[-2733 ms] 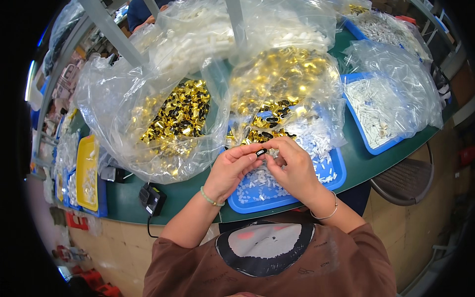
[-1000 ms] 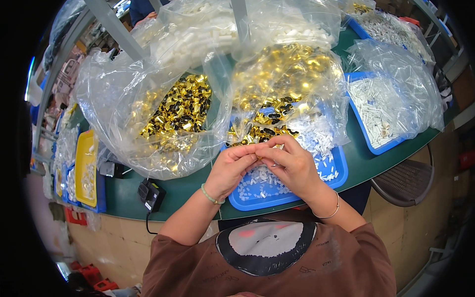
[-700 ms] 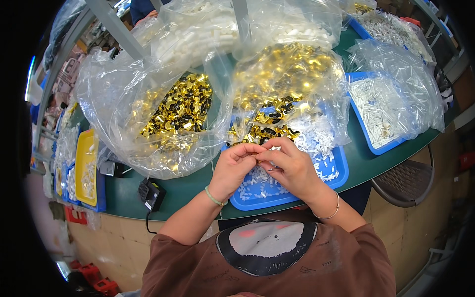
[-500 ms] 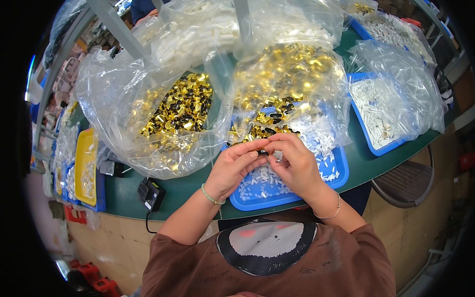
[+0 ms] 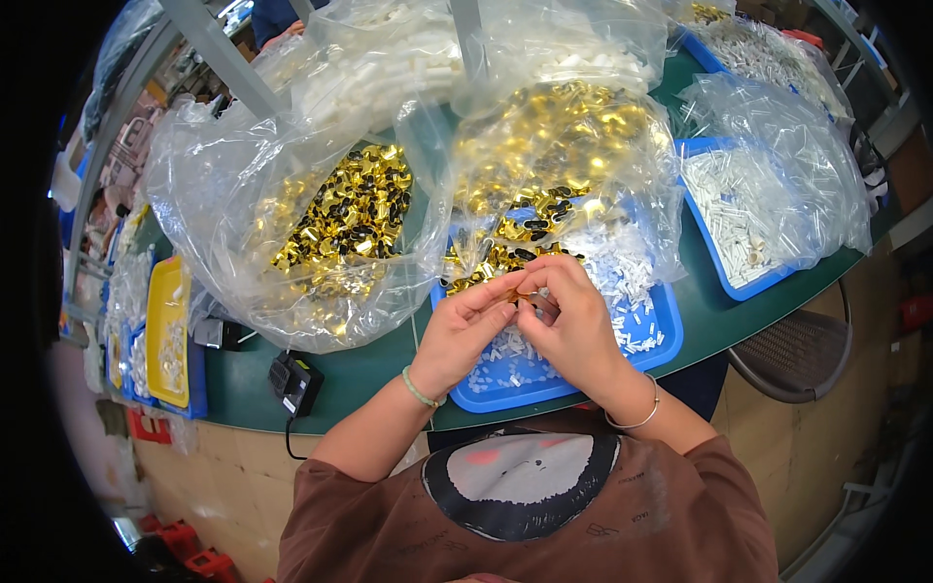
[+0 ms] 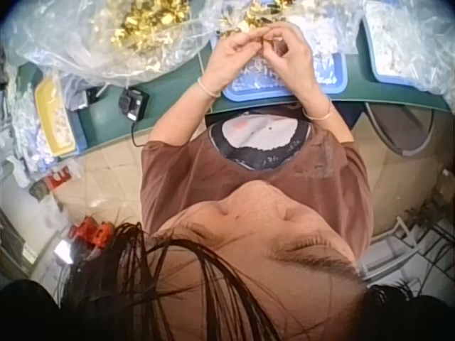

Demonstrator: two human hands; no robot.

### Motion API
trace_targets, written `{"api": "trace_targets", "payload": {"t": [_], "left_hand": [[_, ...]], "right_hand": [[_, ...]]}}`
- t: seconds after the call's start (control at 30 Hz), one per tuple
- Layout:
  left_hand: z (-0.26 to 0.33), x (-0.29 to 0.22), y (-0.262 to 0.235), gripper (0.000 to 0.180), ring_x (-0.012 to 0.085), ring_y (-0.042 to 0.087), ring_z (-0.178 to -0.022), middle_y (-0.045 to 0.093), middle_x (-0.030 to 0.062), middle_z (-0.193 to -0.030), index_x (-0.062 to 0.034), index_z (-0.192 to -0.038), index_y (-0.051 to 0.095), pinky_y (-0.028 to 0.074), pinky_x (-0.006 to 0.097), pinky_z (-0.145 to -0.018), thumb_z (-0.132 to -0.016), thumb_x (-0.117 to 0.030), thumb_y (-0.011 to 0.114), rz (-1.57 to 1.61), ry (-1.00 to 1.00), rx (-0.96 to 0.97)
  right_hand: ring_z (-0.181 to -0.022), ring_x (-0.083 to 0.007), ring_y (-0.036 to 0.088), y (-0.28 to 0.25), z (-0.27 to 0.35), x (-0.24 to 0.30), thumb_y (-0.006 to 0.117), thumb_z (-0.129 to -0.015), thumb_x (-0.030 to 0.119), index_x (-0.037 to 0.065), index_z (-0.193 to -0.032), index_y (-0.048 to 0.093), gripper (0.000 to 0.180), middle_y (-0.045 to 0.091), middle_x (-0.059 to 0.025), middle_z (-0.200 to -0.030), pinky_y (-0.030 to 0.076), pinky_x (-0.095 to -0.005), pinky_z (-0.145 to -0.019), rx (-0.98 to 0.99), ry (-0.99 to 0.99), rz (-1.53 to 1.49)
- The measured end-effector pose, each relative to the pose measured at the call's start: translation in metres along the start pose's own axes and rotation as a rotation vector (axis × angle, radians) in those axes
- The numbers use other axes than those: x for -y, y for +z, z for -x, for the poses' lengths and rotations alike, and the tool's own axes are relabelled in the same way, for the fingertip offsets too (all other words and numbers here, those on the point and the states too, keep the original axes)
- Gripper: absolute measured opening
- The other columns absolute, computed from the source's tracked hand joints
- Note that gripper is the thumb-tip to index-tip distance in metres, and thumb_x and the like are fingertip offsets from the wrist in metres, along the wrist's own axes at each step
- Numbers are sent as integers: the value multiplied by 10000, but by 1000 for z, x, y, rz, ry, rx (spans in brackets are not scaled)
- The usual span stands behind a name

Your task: The person sits at a workstation and repeatedly picks up small white plastic pieces and gold-colored metallic components. They insert the white pieces into the gold components by hand, performing a repetitive assembly task. The completed units are placed into a blue tray on the table.

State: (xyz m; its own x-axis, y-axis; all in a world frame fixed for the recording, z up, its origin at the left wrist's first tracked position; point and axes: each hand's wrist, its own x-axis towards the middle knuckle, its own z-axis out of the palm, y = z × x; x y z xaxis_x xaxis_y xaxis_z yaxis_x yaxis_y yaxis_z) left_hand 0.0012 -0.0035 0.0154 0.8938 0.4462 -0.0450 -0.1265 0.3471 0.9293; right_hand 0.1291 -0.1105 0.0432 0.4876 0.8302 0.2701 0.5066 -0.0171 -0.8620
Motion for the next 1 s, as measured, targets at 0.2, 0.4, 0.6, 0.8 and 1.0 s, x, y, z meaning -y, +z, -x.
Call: {"api": "trace_targets", "payload": {"t": [0.2, 0.4, 0.6, 0.8, 1.0], "left_hand": [[1, -3, 3, 431, 96, 557, -1114, 576, 61, -1283, 24, -1393, 468, 449, 239, -955, -967, -28, 507, 10, -24, -3], [1, -1, 3, 421, 102, 558, -1127, 575, 72, -1290, 27, -1390, 470, 451, 244, -964, -972, -19, 496, -55, 21, 12], [-4, -7, -3, 375, 126, 592, -1113, 606, 84, -1253, 22, -1343, 519, 483, 252, -953, -972, -34, 522, 142, -137, -49], [-5, -6, -2, 310, 129, 622, -1073, 647, 105, -1181, 31, -1260, 592, 502, 237, -908, -966, -39, 524, 58, -141, -105], [-6, -3, -6, 298, 136, 624, -1063, 642, 123, -1192, 42, -1245, 594, 501, 246, -920, -970, -53, 530, 100, -102, -134]], "right_hand": [[-546, -87, 506, -6, -3, 1, 687, -776, -58, 16, -912, 589, 184, 573, -113, -1077, 446, -247, -528, 66, -79, 11], [-529, -91, 493, 0, -2, -5, 715, -760, -36, 20, -915, 599, 202, 582, -115, -1083, 440, -241, -528, 13, -60, 6], [-564, -52, 485, -17, -8, -2, 621, -891, 55, 19, -910, 652, 51, 603, -101, -1108, 406, -215, -526, 11, -32, -112], [-602, -57, 454, -36, -12, -9, 376, -1043, 251, -18, -747, 589, 453, 645, -119, -977, 374, -217, -548, -204, -252, -64], [-606, -67, 490, -42, 0, -17, 326, -1058, 313, 26, -706, 515, 492, 623, -105, -806, 395, -197, -550, -167, 93, -368]]}}
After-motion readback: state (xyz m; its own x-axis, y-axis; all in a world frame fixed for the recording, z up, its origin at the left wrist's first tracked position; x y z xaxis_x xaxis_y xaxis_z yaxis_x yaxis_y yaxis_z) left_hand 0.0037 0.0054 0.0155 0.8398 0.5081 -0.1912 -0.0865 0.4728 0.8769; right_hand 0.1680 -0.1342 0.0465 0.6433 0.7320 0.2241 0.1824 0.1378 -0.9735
